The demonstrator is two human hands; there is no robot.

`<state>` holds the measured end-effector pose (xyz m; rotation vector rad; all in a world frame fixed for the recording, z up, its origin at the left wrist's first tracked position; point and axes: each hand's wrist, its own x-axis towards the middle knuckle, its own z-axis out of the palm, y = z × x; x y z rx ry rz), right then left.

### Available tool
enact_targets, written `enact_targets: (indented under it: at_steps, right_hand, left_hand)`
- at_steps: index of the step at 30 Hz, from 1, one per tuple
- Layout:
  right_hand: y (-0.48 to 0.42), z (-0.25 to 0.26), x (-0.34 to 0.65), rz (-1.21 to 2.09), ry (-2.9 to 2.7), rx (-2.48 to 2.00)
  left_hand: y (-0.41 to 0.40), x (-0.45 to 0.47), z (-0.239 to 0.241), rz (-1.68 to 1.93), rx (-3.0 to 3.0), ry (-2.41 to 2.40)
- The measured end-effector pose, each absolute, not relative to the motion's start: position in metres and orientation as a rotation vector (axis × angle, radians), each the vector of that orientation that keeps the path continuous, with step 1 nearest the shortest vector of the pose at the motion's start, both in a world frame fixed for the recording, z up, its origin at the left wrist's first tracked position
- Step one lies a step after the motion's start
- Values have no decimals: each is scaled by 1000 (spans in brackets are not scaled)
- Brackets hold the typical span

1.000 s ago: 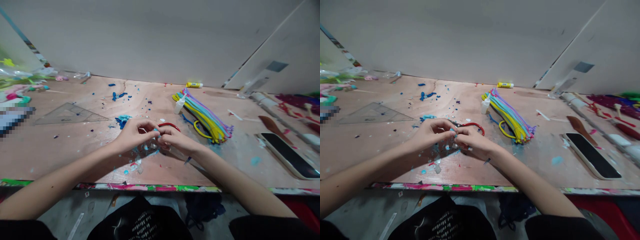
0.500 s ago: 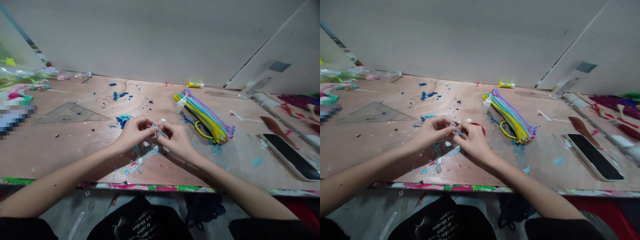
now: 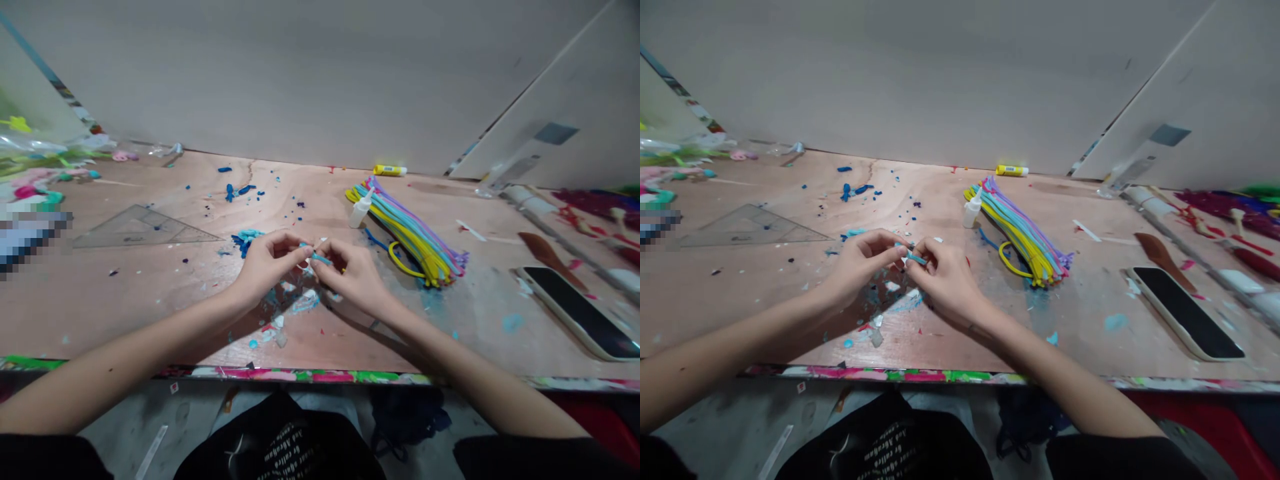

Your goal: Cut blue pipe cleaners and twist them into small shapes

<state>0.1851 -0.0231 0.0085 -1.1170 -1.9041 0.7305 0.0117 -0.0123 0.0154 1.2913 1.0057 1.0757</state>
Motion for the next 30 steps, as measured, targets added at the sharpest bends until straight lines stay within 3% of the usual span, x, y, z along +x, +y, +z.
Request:
enact_targets:
  at_steps: [3,6,8,14,30]
  right_hand:
    - [-17,10,187,1245,-1701,-1027]
    - [-13,9,190,1365,-1683,-977]
    - [-12,9,192,1228,-1835,-949]
    - [-14,14,199,388,-2342,-878]
    - [-17,11,202,-97,-2407,-1009]
  left_hand:
    - [-11,10,18,1053,1276,1002]
    - [-10,8,17,1029,1270,986]
    - [-9,8,15,986,1300,986]
    - [-4,6,10,962,1300,953]
    - [-6,6,12,922,1236,932]
